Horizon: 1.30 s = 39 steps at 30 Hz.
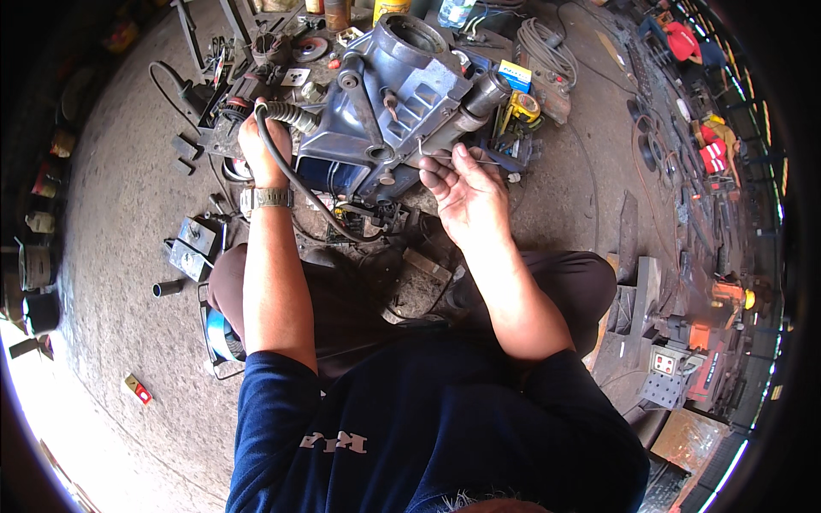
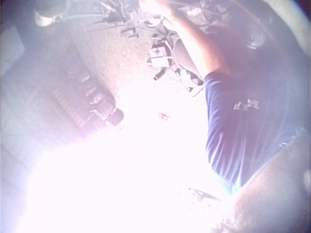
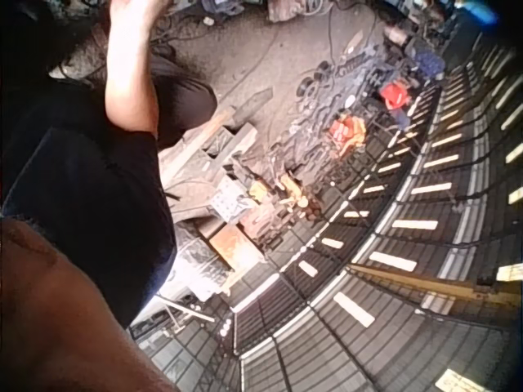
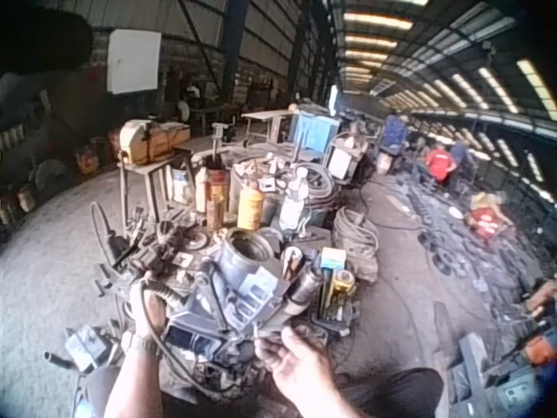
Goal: The person sits on the floor and works on a disassembled engine part, using a screwdriver to remove screws and separate components. They handle the engine casing, a metal rod, and a cylindrical part, placing them on the workbench.
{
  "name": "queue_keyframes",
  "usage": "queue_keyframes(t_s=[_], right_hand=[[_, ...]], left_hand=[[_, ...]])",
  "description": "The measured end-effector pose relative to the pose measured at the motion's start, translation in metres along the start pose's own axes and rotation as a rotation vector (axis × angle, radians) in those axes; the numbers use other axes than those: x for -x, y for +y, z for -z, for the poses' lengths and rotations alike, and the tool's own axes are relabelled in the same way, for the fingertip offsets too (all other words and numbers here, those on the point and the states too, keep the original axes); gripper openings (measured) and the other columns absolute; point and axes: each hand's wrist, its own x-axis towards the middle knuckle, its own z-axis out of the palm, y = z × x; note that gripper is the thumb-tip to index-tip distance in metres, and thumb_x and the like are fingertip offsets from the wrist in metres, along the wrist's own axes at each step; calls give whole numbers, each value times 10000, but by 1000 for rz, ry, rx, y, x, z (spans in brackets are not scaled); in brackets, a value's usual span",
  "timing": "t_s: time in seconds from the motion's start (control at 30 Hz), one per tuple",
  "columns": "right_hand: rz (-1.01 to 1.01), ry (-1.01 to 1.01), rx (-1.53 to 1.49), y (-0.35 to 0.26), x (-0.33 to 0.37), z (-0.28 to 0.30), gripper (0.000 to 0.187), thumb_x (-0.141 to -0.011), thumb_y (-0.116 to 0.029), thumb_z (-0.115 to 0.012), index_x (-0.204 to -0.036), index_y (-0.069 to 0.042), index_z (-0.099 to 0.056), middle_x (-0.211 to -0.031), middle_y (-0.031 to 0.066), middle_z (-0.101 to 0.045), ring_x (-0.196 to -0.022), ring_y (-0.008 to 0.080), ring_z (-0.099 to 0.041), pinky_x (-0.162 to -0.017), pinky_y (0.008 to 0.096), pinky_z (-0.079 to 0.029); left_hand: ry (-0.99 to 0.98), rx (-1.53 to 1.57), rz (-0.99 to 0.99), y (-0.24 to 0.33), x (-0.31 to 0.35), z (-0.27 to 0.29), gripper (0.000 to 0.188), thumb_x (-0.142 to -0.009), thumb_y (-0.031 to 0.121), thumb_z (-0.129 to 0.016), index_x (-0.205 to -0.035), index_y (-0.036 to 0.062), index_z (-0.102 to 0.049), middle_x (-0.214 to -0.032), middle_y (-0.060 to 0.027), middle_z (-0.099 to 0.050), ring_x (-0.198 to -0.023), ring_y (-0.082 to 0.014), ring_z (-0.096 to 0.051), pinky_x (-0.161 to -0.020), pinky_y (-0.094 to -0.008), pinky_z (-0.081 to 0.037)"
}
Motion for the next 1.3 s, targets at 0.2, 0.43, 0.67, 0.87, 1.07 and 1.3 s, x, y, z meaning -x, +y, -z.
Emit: queue_keyframes(t_s=[0.2, 0.43, 0.67, 0.87, 1.07, 1.3], right_hand=[[-111, 146, -198, 10, 2, 1, 119, -1041, -124, -600, -1107, -37, -647, -1047, 200, -732, -1011, 340, -733, -870, 431, -653], [101, -36, 35, 1, -1, -4, 73, -1039, -96, -597, -1078, -56, -643, -1025, 194, -739, -963, 342, -747, -830, 434, -657], [170, -172, 522, -37, -11, -29, 95, -1023, -30, -600, -954, -65, -545, -960, 185, -734, -875, 343, -766, -757, 442, -664], [245, -207, 1303, -53, -11, -78, 91, -986, 1, -616, -910, 16, -569, -798, 146, -723, -769, 241, -766, -669, 341, -623], [692, -758, 1957, -61, -27, -108, 127, -950, -44, -661, -981, 30, -562, -837, 182, -676, -757, 335, -730, -647, 406, -566], [653, -542, 1888, -54, -15, -89, 113, -940, -88, -709, -1024, -43, -648, -853, 118, -722, -741, 257, -738, -629, 354, -585]], left_hand=[[16, -200, -190, -1, 0, 1, 317, -1020, 106, -459, -779, -41, -604, -680, -256, -613, -669, -473, -608, -622, -518, -471], [46, -374, -397, -12, -1, -1, 196, -989, 40, -490, -857, -33, -615, -670, -210, -607, -634, -431, -621, -570, -496, -485], [12, -180, -109, 0, 3, 0, 381, -1022, 191, -459, -762, -35, -622, -689, -279, -613, -668, -502, -606, -614, -536, -476], [-25, -136, -123, 1, -1, 3, 513, -1062, 310, -413, -743, -41, -608, -650, -257, -596, -622, -471, -587, -590, -509, -453], [-80, -65, 28, 1, 2, 1, 556, -1070, 355, -403, -739, -30, -630, -602, -208, -597, -575, -416, -599, -602, -493, -456], [-48, -204, -7, -2, 3, -6, 506, -1057, 310, -400, -785, -35, -649, -672, -265, -624, -665, -507, -598, -628, -530, -463]])
